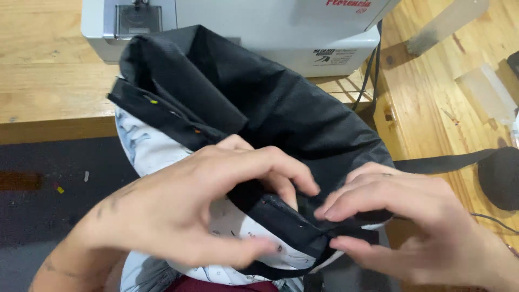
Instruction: Aligning the edges of a fabric lining and outer shell and securing them with sewing pins in preparation for stitching.
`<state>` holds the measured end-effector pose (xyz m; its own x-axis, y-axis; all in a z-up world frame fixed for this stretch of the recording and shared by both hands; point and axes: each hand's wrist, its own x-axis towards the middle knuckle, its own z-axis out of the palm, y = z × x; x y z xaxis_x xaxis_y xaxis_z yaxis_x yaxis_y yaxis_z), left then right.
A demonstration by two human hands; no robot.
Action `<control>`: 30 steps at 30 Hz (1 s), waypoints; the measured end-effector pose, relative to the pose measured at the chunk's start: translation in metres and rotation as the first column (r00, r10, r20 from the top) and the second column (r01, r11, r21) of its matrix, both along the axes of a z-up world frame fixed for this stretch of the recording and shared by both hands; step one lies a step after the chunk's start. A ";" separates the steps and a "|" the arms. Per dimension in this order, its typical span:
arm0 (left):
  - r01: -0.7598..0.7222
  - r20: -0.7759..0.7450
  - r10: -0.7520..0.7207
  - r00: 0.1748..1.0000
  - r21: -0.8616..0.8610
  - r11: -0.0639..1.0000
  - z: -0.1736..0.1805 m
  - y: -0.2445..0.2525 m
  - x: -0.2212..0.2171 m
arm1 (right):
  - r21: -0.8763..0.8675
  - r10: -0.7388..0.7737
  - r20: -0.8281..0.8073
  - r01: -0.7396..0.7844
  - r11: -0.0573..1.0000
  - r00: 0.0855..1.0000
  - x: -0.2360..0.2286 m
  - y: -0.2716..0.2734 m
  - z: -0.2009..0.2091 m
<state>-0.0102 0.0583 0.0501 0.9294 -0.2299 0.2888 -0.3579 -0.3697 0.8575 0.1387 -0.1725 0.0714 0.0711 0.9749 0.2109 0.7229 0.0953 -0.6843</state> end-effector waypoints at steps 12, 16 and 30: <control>-0.183 0.413 0.061 0.909 0.263 0.947 -0.003 -0.007 -0.011 | 0.237 -0.188 0.621 0.046 0.970 0.761 -0.021 -0.011 -0.003; -0.227 0.417 0.150 0.896 0.141 0.964 -0.006 -0.009 -0.014 | 0.244 -0.193 0.521 0.072 0.967 0.831 -0.020 -0.006 0.001; -0.376 0.095 0.383 0.919 -0.081 0.923 -0.014 -0.021 -0.010 | 0.248 -0.250 0.463 0.147 0.958 0.851 -0.023 -0.002 0.010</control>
<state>-0.0205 0.0375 0.0360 0.9062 0.1546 0.3936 -0.2919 -0.4449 0.8467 0.1153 -0.1748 0.0817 0.0970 0.8855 0.4543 0.9744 0.0085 -0.2244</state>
